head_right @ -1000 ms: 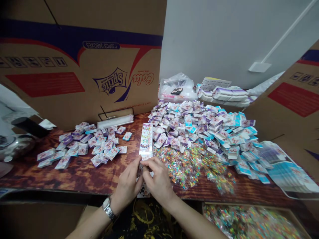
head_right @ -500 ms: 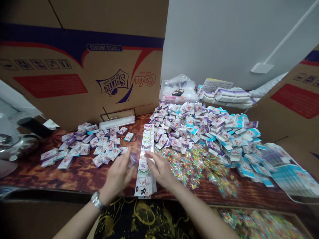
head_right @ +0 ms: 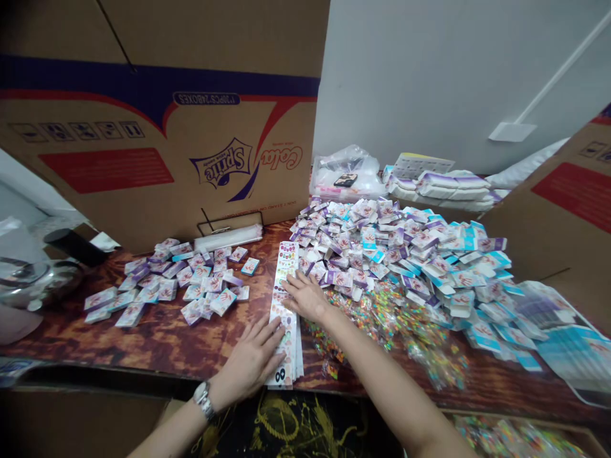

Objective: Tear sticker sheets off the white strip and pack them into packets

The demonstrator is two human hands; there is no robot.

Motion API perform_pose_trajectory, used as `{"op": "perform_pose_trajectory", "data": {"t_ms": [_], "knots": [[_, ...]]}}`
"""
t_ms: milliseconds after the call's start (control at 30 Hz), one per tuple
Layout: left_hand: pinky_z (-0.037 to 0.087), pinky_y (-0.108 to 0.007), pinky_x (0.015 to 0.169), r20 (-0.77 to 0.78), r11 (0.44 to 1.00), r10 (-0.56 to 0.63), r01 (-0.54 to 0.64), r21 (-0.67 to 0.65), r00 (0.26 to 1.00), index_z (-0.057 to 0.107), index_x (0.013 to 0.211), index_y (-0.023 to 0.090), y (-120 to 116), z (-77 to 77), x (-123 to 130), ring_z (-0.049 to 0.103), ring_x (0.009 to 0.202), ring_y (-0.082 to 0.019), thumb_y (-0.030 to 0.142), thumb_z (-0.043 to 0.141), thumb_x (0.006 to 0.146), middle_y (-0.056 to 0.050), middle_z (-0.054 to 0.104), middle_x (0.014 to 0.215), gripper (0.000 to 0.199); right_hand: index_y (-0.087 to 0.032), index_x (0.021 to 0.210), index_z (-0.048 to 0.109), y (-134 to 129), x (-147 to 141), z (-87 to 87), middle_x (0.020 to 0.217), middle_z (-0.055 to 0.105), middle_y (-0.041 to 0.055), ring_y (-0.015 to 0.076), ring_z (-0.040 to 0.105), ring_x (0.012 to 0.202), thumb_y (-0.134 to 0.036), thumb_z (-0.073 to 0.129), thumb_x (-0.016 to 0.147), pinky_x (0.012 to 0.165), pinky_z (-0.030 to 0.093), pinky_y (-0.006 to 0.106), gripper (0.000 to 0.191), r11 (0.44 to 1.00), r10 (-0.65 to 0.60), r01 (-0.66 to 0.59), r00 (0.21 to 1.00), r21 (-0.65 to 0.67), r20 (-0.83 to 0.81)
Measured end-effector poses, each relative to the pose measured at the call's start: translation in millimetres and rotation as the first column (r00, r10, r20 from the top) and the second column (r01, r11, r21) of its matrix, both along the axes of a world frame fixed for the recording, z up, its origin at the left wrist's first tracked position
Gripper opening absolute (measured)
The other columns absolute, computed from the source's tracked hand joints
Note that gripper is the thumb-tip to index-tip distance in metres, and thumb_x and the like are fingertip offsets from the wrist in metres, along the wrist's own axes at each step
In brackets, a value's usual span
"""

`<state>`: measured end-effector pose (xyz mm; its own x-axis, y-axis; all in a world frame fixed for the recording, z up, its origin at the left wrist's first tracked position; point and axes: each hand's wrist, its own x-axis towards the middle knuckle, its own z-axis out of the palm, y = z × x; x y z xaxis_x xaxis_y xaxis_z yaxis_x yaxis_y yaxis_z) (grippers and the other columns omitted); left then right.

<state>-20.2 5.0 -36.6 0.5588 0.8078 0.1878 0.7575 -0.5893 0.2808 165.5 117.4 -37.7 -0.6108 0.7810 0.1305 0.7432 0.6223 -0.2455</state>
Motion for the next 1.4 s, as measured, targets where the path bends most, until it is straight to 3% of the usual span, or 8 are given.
{"op": "perform_pose_trajectory", "data": {"t_ms": [233,400,533,667,800,1000,1233,1400], "knots": [[0.047,-0.043,0.088,0.443,0.945,0.201,-0.053,-0.324,0.874,0.063,0.107,0.017,-5,22.7,5,0.059,0.100,-0.027,0.038,0.045,0.088,-0.013,0.066,0.103,0.034,-0.024,0.116,0.060,-16,5,24.4,0.119,0.061,0.0088,0.0245,0.054,0.111,-0.026,0.050,0.090,0.094,0.039,0.051,0.027,0.989,-0.037,0.052,0.993,0.137,-0.111],[0.052,-0.033,0.068,0.575,0.415,0.786,0.497,-0.762,0.226,0.060,0.109,0.016,0,56.1,9,0.065,0.082,-0.022,0.059,0.029,0.088,-0.012,0.067,0.098,0.057,-0.022,0.120,0.056,-64,12,85.7,0.116,0.063,0.0072,0.0197,0.056,0.108,-0.021,0.049,0.090,0.095,0.042,0.044,0.031,0.939,0.224,-0.139,0.941,0.315,-0.253],[0.051,-0.036,0.079,0.405,0.351,0.912,0.643,-0.681,-0.069,0.060,0.101,0.012,15,66.9,8,0.065,0.083,-0.021,0.040,0.052,0.086,-0.014,0.066,0.100,0.033,-0.020,0.118,0.056,-111,8,110.4,0.105,0.068,0.0040,0.0157,0.062,0.096,-0.016,0.046,0.091,0.085,0.050,0.034,0.029,0.871,0.489,-0.461,0.851,0.170,-0.194],[0.052,-0.033,0.066,0.462,0.416,0.886,0.523,-0.744,-0.047,0.059,0.103,0.013,14,61.8,11,0.064,0.063,-0.017,0.035,0.062,0.080,-0.009,0.068,0.085,0.031,-0.021,0.118,0.056,-122,10,107.2,0.095,0.070,0.0025,0.0137,0.065,0.083,-0.016,0.044,0.092,0.072,0.053,0.029,0.029,0.928,0.350,-0.373,0.857,0.011,-0.378],[0.050,-0.029,0.067,0.640,0.498,0.752,0.502,-0.707,0.157,0.064,0.100,0.014,0,56.1,13,0.064,0.071,-0.019,0.057,0.044,0.084,-0.009,0.068,0.085,0.050,-0.024,0.114,0.060,-99,10,97.1,0.096,0.070,0.0029,0.0158,0.066,0.083,-0.022,0.044,0.093,0.071,0.054,0.029,0.026,0.998,-0.041,0.012,0.836,-0.056,-0.547],[0.047,-0.027,0.072,0.711,0.590,0.527,0.403,-0.700,0.464,0.067,0.094,0.013,-4,62.9,8,0.060,0.077,-0.020,0.039,0.068,0.074,-0.006,0.068,0.084,0.033,-0.024,0.116,0.059,-78,-1,87.0,0.104,0.069,0.0037,0.0176,0.066,0.089,-0.022,0.043,0.093,0.076,0.054,0.032,0.028,0.994,-0.105,0.104,0.809,-0.035,-0.578],[0.048,-0.029,0.068,0.551,0.413,0.831,0.579,-0.703,0.076,0.066,0.092,0.014,1,54.1,18,0.062,0.075,-0.017,0.033,0.069,0.072,-0.006,0.067,0.088,0.027,-0.018,0.122,0.055,-101,2,80.4,0.104,0.068,0.0101,0.0209,0.061,0.100,-0.012,0.045,0.089,0.083,0.054,0.038,0.035,0.891,0.306,-0.137,0.885,0.433,-0.350],[0.048,-0.030,0.073,0.470,0.329,0.882,0.768,-0.550,-0.040,0.066,0.099,0.015,3,57.8,17,0.061,0.085,-0.020,0.050,0.054,0.080,-0.008,0.067,0.092,0.041,-0.014,0.124,0.053,-111,-4,64.8,0.112,0.065,0.0120,0.0255,0.058,0.106,-0.014,0.047,0.089,0.090,0.050,0.046,0.036,0.867,0.268,-0.167,0.950,0.470,-0.159]]}}
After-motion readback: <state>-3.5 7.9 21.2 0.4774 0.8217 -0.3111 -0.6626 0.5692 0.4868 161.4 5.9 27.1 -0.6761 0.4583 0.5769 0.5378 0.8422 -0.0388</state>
